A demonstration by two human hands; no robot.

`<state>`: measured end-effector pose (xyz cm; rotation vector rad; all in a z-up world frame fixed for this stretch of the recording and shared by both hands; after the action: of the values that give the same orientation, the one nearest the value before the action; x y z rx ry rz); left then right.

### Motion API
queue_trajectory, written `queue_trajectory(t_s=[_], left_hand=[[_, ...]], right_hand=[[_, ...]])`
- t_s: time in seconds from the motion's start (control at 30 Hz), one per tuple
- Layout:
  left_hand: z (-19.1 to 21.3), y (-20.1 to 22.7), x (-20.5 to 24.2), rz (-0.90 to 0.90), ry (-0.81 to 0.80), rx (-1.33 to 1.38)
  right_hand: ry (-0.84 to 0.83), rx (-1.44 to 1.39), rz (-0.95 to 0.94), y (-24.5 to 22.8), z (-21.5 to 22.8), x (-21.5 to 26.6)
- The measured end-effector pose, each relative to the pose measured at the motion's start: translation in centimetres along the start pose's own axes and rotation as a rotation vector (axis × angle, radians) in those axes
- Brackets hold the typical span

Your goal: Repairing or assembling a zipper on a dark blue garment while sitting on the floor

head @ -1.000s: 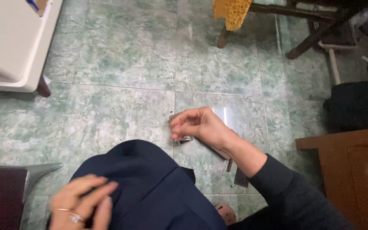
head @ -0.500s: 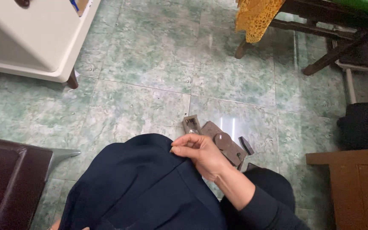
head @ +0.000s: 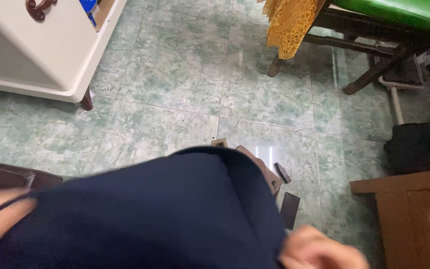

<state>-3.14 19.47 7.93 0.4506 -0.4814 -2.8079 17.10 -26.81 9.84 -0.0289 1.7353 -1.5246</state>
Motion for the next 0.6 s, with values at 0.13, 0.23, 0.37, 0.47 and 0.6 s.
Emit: queue_trajectory(t_s=[0.13,0.23,0.37,0.47,0.6], left_hand=[[-3.2,5.7,-5.7,0.621,-0.273,-0.566],[-5.0,9.3,-4.4,0.437,-0.111,-0.127],[-8.0,10.4,-1.5,0.244,-0.241,-0.004],[-9.4,9.0,0.0,0.393,-0.283,0.111],[-11.1,7.8,1.4,0.513,-0.169,0.032]], right_hand=[[0.365,0.053,-0.186,4.9,-3.4,1.2],[0.474,0.054,-0.238,7.5,-3.8,1.8],[0.482,-0.078,-0.452,10.6,-3.2,1.9],[0.437,-0.209,-0.659,13.3,-3.0,1.3],[0.236,-0.367,-0.693,16.3,-3.9,-2.3]])
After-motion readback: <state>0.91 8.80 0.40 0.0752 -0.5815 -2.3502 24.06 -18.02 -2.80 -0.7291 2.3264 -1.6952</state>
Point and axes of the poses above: each hand's wrist, its own x-axis away from the middle knuckle, its own z-axis out of the back of the hand, y = z × x, the point moved 8 cm from there along -x, towards the middle knuckle, and after that the axes turned 14 degrees about z, right-handed, at the moved point
